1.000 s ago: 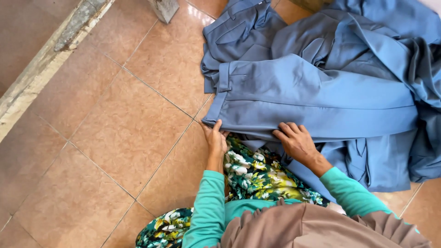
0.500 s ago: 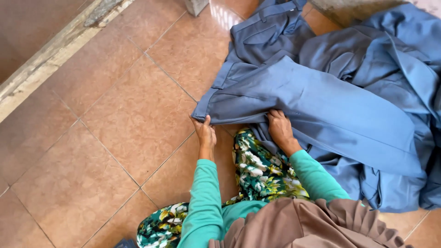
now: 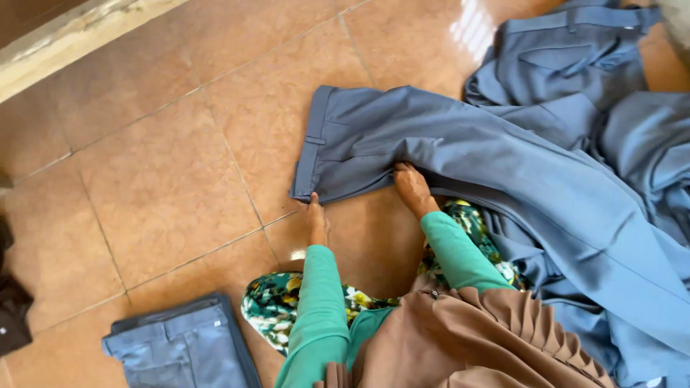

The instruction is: The person sits on a tiled floor and folds several pairs of gray trousers by hand. They smooth each pair, fold the legs together, fold the garment in half, and then fold it again into a compact rectangle before stacking it.

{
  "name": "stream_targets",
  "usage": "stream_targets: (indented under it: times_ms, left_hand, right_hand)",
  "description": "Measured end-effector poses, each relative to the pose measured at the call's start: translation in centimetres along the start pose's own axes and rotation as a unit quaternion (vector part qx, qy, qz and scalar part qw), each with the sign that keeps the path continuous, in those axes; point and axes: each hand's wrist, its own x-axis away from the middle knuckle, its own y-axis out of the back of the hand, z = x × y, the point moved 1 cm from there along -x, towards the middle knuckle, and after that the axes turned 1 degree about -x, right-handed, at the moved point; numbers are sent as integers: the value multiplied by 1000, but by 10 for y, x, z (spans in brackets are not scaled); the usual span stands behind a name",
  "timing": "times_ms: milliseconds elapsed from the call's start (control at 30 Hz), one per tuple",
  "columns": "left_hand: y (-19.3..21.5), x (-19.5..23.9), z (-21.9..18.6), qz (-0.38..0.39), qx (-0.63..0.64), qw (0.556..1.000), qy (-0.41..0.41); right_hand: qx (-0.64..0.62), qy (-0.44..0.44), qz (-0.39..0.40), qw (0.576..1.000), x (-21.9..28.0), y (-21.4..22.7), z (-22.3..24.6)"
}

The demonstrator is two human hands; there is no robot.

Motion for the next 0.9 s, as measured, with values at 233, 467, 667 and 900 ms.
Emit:
stream_targets:
  times_ms: [233,467,667,900]
  left_hand:
    - [138,-110,15,-150,-43,987,45]
    - [229,-119,-56,-187,-33,981,35]
    - [284,-165,32,-218,239,944,60]
    - [161,28,-22,115,409,858,289]
  right_hand:
    - [-40,107,-25,993,-29,22,136]
    - [-115,220,16,969,7,44,235]
    - [-151,230,11,961,22,55,239]
    - [-283,236,-137,920,-12,154,247]
